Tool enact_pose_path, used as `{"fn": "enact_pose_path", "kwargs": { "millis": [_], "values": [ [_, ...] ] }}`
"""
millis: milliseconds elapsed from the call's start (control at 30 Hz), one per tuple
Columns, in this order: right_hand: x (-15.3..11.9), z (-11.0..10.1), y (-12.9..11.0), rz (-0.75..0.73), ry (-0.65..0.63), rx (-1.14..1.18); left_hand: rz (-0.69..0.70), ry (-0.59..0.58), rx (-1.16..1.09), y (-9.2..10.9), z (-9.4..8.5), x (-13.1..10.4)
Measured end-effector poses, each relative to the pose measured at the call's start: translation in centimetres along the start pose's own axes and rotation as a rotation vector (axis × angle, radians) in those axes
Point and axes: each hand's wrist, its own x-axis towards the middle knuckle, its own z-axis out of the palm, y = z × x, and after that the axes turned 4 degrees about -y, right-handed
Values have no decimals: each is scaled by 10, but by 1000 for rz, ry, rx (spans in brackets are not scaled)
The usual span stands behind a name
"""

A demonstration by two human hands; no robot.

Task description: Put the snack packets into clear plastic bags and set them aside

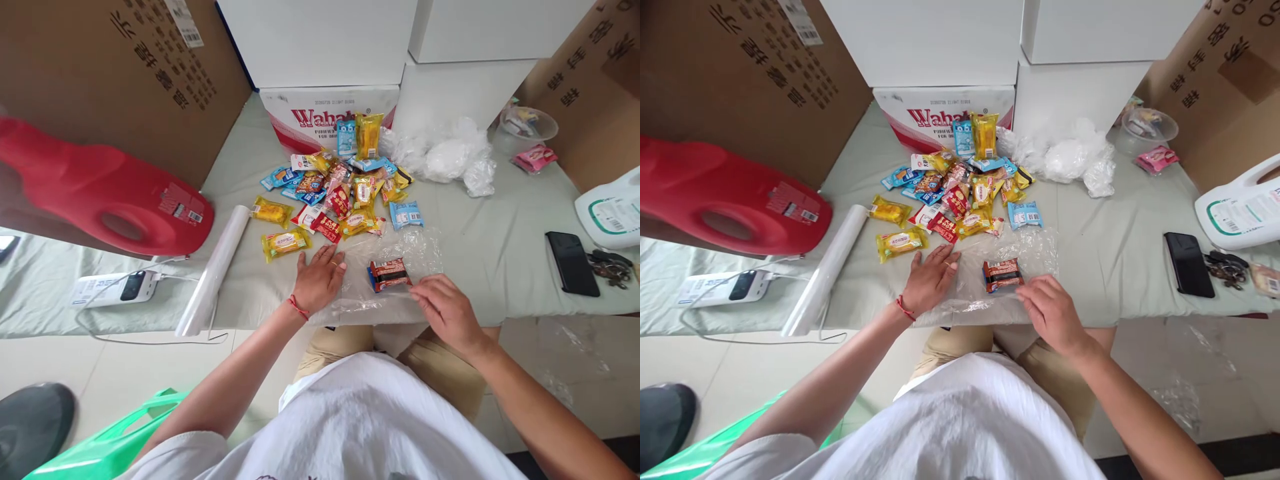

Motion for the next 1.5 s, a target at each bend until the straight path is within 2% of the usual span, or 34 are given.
{"fn": "enact_pose_path", "kwargs": {
  "millis": [100, 167, 267, 367, 433, 533, 600, 700, 767, 867, 967, 1067, 1200, 1300, 1367, 1433, 1500],
  "values": [
    [22, -18, 6, 107, -5, 7, 2, -20, -48, -6, -11, 5],
    [33, -20, 15, 195, -12, 14, 27, -20, -60, -10, -15, 9],
    [45, -10, 33, 301, -25, 20, 78, 2, -55, -17, -14, 15],
    [54, 8, 52, 352, -109, 28, 135, 43, -40, -23, -9, 18],
    [57, 18, 59, 379, -177, 9, 173, 124, -62, -24, -5, 13],
    [58, 27, 60, 394, -190, -57, 230, 316, -118, -19, 3, -7],
    [57, 29, 56, 379, -183, -103, 354, 369, -114, -11, 12, -26],
    [58, 27, 49, 366, -236, -170, 637, 286, -49, 6, 29, -45],
    [59, 24, 45, 374, -291, -211, 724, 245, 1, 18, 36, -45],
    [61, 21, 40, 374, -348, -267, 688, 265, 31, 33, 32, -30],
    [60, 21, 34, 317, -326, -273, 664, 262, 30, 44, 13, -11],
    [55, 19, 28, 221, -274, -245, 706, 204, 22, 48, -7, 3],
    [40, 7, 21, 4, -266, -139, 725, 110, -9, 39, -22, 14],
    [22, -7, 16, -122, -334, -23, 707, 40, -17, 21, -27, 14],
    [11, -16, 13, -118, -446, 73, 699, -13, -55, 9, -27, 10],
    [7, -21, 13, -38, -521, 157, 661, -29, -123, 1, -24, 5],
    [10, -21, 17, 92, -448, 145, 551, -3, -192, -1, -18, 2]
  ]
}}
